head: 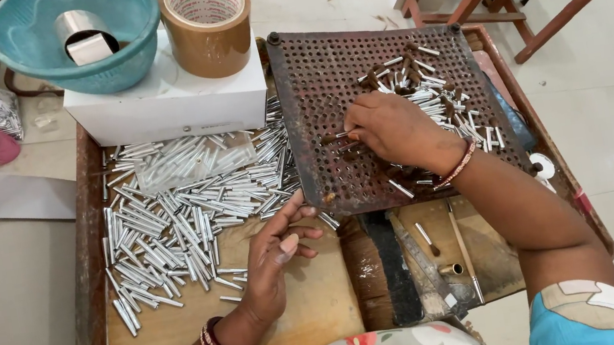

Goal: The recorder is inserting small silver tubes into a perforated template board as part of a manufacturing process.

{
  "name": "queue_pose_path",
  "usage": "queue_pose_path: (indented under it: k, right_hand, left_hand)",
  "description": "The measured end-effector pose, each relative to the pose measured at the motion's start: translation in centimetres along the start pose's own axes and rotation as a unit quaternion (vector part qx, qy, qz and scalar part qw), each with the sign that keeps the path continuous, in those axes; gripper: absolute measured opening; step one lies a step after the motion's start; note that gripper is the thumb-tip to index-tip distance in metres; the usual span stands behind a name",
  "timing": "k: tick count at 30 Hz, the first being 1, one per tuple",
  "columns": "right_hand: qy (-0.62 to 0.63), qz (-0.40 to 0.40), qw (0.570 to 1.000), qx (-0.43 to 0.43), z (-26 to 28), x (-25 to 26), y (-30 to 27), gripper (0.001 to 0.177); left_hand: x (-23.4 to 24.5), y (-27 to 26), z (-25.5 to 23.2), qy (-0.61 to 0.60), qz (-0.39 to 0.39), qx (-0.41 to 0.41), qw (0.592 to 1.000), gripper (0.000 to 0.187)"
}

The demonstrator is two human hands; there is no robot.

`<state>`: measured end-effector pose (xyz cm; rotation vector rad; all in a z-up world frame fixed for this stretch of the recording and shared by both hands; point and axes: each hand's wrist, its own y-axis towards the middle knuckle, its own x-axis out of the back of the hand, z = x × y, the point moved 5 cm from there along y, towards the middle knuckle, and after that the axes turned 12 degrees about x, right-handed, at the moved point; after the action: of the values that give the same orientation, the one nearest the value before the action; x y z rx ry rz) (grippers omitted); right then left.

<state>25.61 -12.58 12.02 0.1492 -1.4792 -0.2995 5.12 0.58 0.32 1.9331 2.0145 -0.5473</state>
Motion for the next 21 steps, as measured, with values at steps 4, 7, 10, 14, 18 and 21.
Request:
queue_pose_path:
  k: [4, 7, 10, 14, 18, 21]
  right_hand:
    - [0.016, -0.032, 0.999, -0.039, -1.1, 0.2, -0.5, 0.009]
    - [0.073, -0.117, 0.986, -0.092, -1.2, 1.5, 0.2, 0.015]
    - [0.077, -0.145, 0.986, -0.039, -1.0, 1.5, 0.7, 0.015]
    - [0.102, -0.159, 0.982, -0.030, -1.4, 1.0, 0.9, 0.017]
    - [0.097, -0.135, 0.985, -0.043, -1.8, 0.6, 1.1, 0.019]
    - [0.095, -0.118, 0.987, -0.055, -1.8, 0.6, 1.5, 0.024]
  left_hand:
    - [-0.1, 0.0, 0.0, -0.004, 0.002, -0.001, 1.000, 0.080]
    - [-0.2, -0.2, -0.2, 0.001, 0.006, 0.007, 1.000, 0.081]
    - [-0.2, -0.1, -0.2, 0.003, 0.008, 0.005, 1.000, 0.081]
    - [-0.2, -0.1, -0.2, 0.001, 0.011, 0.004, 1.000, 0.082]
    - [-0.3, -0.1, -0.3, 0.001, 0.010, 0.012, 1.000, 0.083]
    - [-0.4, -0.2, -0.5, 0.001, 0.008, 0.014, 1.000, 0.084]
